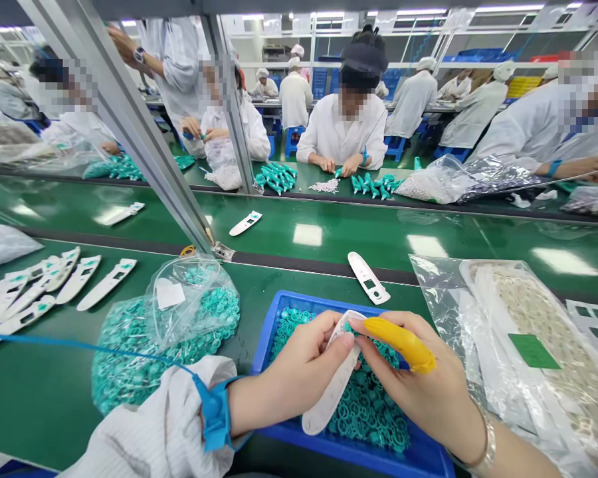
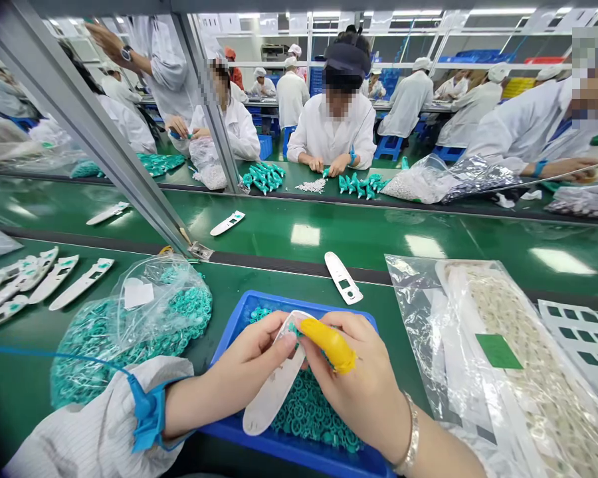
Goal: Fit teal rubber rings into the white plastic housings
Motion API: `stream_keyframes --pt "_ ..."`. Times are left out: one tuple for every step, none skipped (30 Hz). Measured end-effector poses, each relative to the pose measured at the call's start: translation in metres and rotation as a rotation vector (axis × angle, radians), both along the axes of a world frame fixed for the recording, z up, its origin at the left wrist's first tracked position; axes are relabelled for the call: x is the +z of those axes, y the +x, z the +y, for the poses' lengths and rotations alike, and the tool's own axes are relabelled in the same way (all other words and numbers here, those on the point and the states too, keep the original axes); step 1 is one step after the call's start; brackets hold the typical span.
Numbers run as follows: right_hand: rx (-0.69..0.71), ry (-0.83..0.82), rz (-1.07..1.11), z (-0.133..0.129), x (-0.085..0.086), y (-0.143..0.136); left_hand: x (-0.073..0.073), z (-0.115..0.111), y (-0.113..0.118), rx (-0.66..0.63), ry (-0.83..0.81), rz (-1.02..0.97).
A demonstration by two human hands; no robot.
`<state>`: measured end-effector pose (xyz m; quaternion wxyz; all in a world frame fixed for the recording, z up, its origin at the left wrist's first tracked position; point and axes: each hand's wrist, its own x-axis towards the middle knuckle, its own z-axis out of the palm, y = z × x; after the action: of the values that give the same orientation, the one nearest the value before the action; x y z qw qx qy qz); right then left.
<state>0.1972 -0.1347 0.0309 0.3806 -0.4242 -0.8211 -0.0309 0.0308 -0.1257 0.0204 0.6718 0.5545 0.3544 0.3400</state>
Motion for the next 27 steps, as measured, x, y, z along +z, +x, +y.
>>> stream_keyframes --pt "-0.013 0.0 0.003 0.0 0.0 -0.001 0.0 0.001 -0.001 0.017 0.054 0.046" --pt "-0.016 -0.004 0.008 -0.001 0.0 -0.002 0.0 0.001 -0.001 0.032 0.103 0.093" --pt "-0.011 -0.014 0.015 0.0 -0.001 -0.003 0.0 0.002 -0.002 0.043 0.146 0.133" --pt "-0.002 -0.024 0.024 0.0 -0.001 -0.004 0.0 0.002 -0.003 0.05 0.18 0.165" --pt "0.012 -0.028 0.03 0.0 -0.002 -0.004 0.0 0.002 -0.004 0.053 0.204 0.19" --pt "0.025 -0.023 0.032 0.001 -0.004 -0.004 0.0 0.002 -0.004 0.053 0.222 0.208" --pt "0.036 -0.015 0.032 0.002 -0.005 -0.004 0.0 0.002 -0.005 0.052 0.236 0.226" --pt "0.044 -0.009 0.035 0.003 -0.007 -0.003 0.0 0.002 -0.005 0.053 0.25 0.242" --pt "0.05 -0.009 0.043 0.003 -0.009 -0.003 0.0 0.002 -0.005 0.057 0.263 0.255" --pt "0.058 -0.018 0.057 0.004 -0.011 -0.002 0.0 0.002 -0.005 0.061 0.275 0.267" --pt "0.068 -0.033 0.076 0.004 -0.012 -0.002 0.0 0.002 -0.005 0.062 0.288 0.277" --pt "0.08 -0.05 0.108 0.004 -0.013 -0.002 0.0 0.001 -0.004 0.063 0.298 0.283" --pt "0.085 -0.069 0.153 0.005 -0.014 -0.002 0.001 0.001 -0.004 0.064 0.304 0.288" --pt "0.079 -0.091 0.207 0.005 -0.014 -0.002 0.001 0.0 -0.004 0.065 0.306 0.29" --pt "0.067 -0.127 0.252 0.005 -0.013 -0.003 0.003 -0.001 -0.003 0.063 0.305 0.288" --pt "0.06 -0.183 0.281 0.006 -0.012 -0.003 0.004 -0.001 -0.003 0.058 0.305 0.282" --pt "0.057 -0.256 0.292 0.006 -0.01 -0.003 0.004 -0.002 -0.003 0.051 0.306 0.278" --pt "0.058 -0.332 0.283 0.006 -0.008 -0.004 0.004 -0.003 -0.003 0.042 0.313 0.282" --pt "0.064 -0.4 0.261 0.007 -0.006 -0.004 0.003 -0.003 -0.003 0.041 0.325 0.294" --pt "0.072 -0.45 0.243 0.007 -0.004 -0.005 0.002 -0.004 -0.003 0.054 0.341 0.31" --pt "0.072 -0.486 0.235 0.007 -0.003 -0.005 0.0 -0.004 -0.003 0.076 0.36 0.33" --pt "0.064 -0.514 0.237 0.007 -0.002 -0.006 -0.003 -0.004 -0.003 0.104 0.383 0.349" --pt "0.052 -0.54 0.24 0.007 -0.001 -0.007 -0.005 -0.004 -0.004 0.131 0.41 0.363" --pt "0.043 -0.566 0.243 0.007 -0.001 -0.008 -0.007 -0.003 -0.004 0.151 0.443 0.373" --pt "0.031 -0.587 0.251 0.007 -0.001 -0.008 -0.008 -0.003 -0.004 0.162 0.481 0.382" --pt "0.02 -0.597 0.262 0.007 -0.001 -0.009 -0.009 -0.002 -0.004 0.165 0.523 0.391" --pt "0.013 -0.597 0.277 0.007 -0.001 -0.01 -0.009 -0.002 -0.005 0.172 0.568 0.402"
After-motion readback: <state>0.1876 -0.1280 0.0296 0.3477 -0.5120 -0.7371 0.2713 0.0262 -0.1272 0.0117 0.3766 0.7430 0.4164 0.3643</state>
